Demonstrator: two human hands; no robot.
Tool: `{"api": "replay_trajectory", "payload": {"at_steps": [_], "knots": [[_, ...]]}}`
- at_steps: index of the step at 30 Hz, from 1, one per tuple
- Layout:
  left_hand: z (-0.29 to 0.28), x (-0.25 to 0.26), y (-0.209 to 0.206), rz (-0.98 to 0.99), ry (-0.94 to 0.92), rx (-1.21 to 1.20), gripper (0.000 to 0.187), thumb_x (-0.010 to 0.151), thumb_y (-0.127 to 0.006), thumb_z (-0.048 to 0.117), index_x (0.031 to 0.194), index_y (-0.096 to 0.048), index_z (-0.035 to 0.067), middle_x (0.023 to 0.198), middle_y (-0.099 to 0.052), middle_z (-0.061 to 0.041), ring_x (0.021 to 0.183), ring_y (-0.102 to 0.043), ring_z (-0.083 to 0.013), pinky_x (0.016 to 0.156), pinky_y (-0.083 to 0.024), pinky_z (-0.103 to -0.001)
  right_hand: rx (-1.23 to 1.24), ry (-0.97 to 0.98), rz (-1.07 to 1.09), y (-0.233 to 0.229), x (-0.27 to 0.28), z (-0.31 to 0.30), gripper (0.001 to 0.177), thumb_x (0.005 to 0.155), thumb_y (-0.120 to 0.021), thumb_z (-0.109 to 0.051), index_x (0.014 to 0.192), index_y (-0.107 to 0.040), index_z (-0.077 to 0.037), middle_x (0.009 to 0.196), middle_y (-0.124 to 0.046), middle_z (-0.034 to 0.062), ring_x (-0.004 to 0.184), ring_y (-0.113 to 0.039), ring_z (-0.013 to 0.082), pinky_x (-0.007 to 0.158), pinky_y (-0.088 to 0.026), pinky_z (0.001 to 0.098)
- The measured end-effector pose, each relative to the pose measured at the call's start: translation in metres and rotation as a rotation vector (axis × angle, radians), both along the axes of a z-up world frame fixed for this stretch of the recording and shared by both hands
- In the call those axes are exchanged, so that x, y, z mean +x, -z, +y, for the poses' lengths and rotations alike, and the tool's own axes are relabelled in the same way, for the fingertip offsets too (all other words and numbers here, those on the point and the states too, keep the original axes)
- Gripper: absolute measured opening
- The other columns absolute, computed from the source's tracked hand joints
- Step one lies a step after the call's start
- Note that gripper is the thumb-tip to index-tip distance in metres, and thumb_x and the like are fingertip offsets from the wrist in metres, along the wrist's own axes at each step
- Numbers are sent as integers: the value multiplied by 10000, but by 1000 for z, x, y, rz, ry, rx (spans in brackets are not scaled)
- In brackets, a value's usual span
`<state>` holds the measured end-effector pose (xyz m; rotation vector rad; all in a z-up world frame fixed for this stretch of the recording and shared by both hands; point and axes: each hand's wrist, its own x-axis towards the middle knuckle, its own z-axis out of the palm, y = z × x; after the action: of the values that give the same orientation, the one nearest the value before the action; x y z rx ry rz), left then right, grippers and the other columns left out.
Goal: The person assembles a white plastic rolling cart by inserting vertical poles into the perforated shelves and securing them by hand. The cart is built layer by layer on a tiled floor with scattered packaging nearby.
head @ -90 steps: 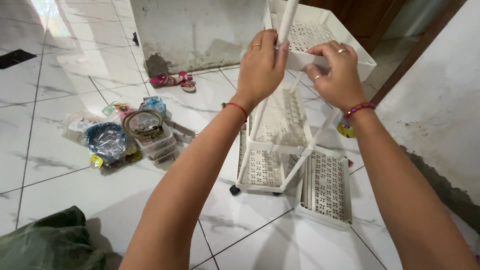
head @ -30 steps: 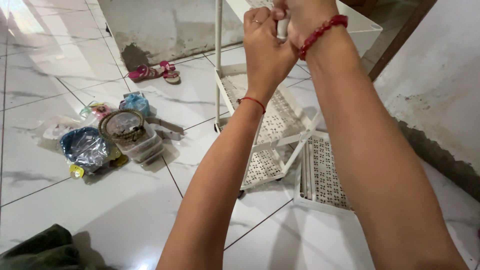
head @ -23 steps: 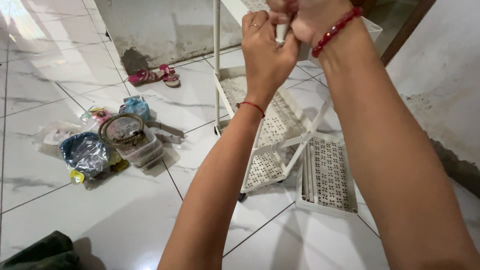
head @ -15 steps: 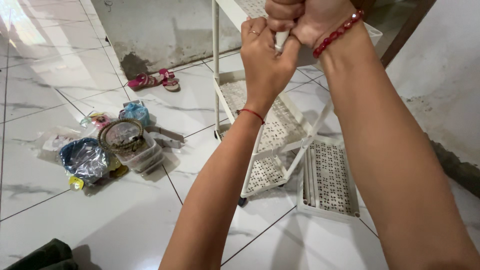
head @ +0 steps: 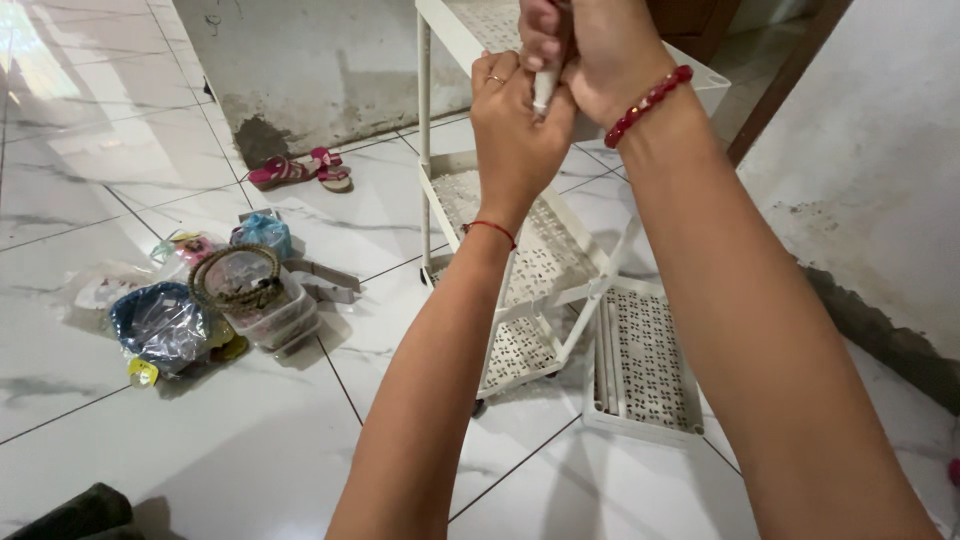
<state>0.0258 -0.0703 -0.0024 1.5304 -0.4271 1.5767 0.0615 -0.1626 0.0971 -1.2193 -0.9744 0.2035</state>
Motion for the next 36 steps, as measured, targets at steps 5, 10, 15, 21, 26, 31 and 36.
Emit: {"api": "replay_trajectory", "payload": {"at_steps": [5, 10, 15, 21, 26, 31, 36], "knots": [[8, 2, -1, 103, 10, 50, 264, 818, -698, 126, 1033, -698, -27, 978, -686, -134, 1055, -580, -346, 972, -504, -420, -34, 386, -20, 0, -29, 15, 305, 1018, -525, -213, 738, -549, -96, 710, -590, 26, 639, -578, 132, 630, -519, 311], [6, 6, -9, 193, -11, 32, 481, 786, -684, 155, 1220, -602, -35, 1112, -692, -157, 1084, -565, -364, 987, -477, -440, 30, 460, -82, -4, -43, 20, 239, 996, -581, -178, 784, -616, -73, 758, -640, 28, 703, -609, 125, 677, -537, 308], [-3, 11, -19, 311, -28, -131, 471, 860, -705, 208, 1255, -568, -8, 1166, -694, -149, 1154, -570, -367, 1001, -474, -455, 61, 388, 0, 0, -27, 29, 225, 985, -581, -142, 774, -582, -65, 734, -621, 39, 710, -602, 137, 704, -545, 316], [14, 3, -10, 212, -42, -84, 368, 925, -687, 174, 1240, -628, -6, 1029, -680, -121, 1120, -574, -348, 958, -483, -418, 170, 354, 124, 22, 18, 49, 199, 911, -609, -15, 726, -554, -61, 681, -581, 51, 657, -572, 157, 643, -488, 346], [23, 7, -4, 193, -125, -42, 275, 831, -724, 144, 1025, -649, -36, 952, -668, -150, 1069, -587, -350, 893, -496, -437, 82, 419, 148, 40, 61, 59, 304, 811, -626, 97, 632, -455, -79, 628, -497, 39, 591, -477, 161, 578, -418, 341], [22, 14, -4, 145, -97, -63, 208, 832, -705, 124, 899, -621, -54, 1016, -677, -160, 1131, -596, -347, 913, -522, -415, -438, 728, -908, 50, 78, 36, 289, 928, -619, 33, 766, -466, -151, 709, -491, -10, 642, -457, 114, 608, -387, 297], [14, 16, -8, 103, -116, -53, 210, 822, -731, 148, 886, -668, -42, 935, -685, -148, 1093, -579, -363, 921, -495, -423, 176, 55, -43, 36, 67, 32, 301, 851, -571, 119, 682, -409, -70, 672, -467, 55, 667, -420, 190, 689, -378, 350]]}}
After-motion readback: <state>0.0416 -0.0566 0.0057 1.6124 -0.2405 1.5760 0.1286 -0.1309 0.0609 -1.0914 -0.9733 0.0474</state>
